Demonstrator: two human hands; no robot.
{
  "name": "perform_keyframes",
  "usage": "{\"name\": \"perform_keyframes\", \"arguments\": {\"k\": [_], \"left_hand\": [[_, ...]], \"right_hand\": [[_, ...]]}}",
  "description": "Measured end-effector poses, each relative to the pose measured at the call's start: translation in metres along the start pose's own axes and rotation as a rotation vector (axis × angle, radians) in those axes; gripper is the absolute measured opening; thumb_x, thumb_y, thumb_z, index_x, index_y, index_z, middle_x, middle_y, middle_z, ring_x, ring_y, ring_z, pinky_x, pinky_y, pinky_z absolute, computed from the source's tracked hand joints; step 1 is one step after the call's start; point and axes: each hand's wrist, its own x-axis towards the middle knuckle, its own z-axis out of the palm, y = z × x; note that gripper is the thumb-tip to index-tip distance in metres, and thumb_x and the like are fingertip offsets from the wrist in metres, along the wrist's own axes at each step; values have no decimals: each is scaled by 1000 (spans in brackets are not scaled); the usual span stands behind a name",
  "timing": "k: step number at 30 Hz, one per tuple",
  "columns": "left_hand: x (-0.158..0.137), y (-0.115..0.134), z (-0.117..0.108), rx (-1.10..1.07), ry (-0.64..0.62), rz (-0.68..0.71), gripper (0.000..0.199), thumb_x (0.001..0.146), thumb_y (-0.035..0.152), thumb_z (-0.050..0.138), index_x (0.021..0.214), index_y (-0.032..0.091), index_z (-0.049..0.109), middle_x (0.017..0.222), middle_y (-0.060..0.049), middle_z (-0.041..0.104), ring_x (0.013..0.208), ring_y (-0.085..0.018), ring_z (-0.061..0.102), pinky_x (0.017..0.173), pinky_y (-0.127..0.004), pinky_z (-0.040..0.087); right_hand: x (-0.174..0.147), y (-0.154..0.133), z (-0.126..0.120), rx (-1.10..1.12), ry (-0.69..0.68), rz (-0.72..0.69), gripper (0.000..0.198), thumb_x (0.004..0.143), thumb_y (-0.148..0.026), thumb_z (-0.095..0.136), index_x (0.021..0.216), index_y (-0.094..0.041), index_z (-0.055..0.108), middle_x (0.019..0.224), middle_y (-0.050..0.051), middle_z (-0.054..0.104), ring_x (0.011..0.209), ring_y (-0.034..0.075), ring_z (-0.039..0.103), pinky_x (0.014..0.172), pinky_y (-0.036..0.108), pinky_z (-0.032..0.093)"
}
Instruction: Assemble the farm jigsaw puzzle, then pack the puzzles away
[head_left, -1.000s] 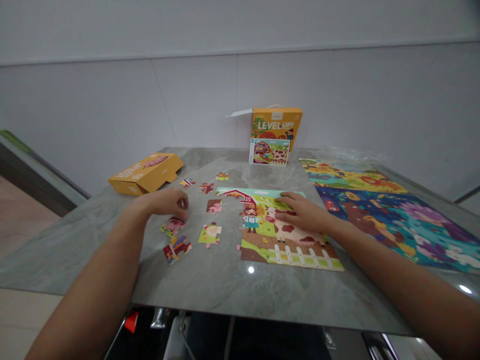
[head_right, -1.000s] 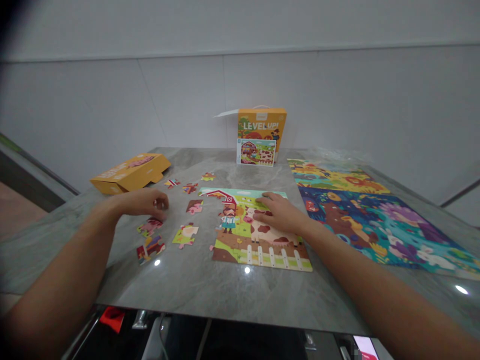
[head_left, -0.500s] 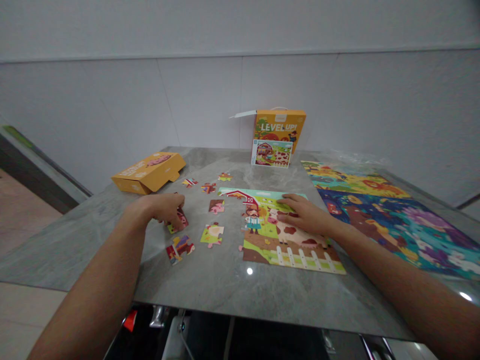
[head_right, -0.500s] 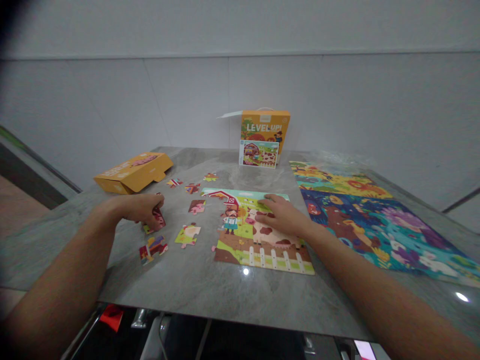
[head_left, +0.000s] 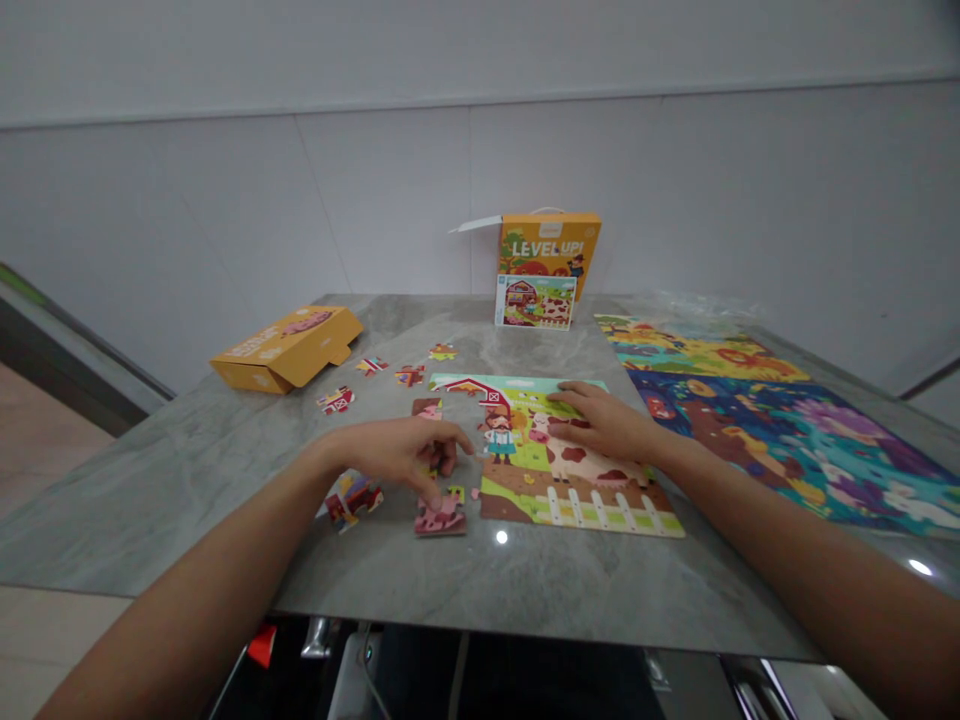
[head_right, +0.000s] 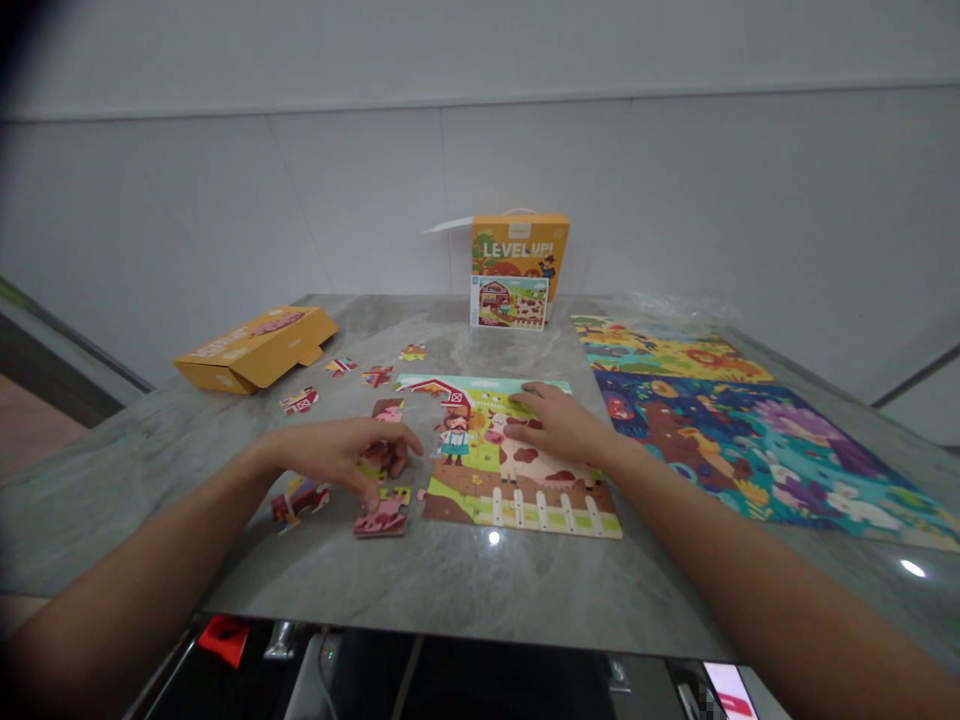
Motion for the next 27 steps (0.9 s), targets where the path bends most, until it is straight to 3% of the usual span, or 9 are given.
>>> {"name": "perform_keyframes", "arguments": {"k": [6,14,19,24,27], "left_hand": [[-10,-17,-14,226,104,-142,50,62,53,75,91,17,56,76,1,56,68,-15,51,59,-24,36],[-2,17,12,357,-10,-92,47,59,49,75,91,20,59,87,0,60,72,-15,51,58,-24,36],[-3,14,13,401,9,-28,19,73,32,62,88,20,59,91,-1,60,75,-14,54,65,-25,40],[-5,7,8,383,85,-153,43,73,44,63,110,22,54,94,-2,61,78,-17,56,66,-27,41],[-5,9,7,380,84,-169,44,73,48,62,108,22,56,98,-3,61,82,-18,56,69,-27,42]], "right_hand": [[0,0,1,4,13,-7,54,89,-52,48,127,-15,55,129,18,50,118,31,49,99,44,41],[0,1,2,14,37,-13,52,88,-51,50,126,-16,57,128,17,52,118,30,49,99,43,41],[1,4,3,13,31,-26,53,88,-52,49,127,-16,56,129,17,51,118,30,50,100,43,41],[1,5,3,7,34,-30,52,88,-52,49,126,-17,56,129,17,52,118,30,50,99,44,42],[1,4,3,9,33,-38,53,88,-52,48,126,-16,56,128,17,52,118,30,50,99,45,42]]}}
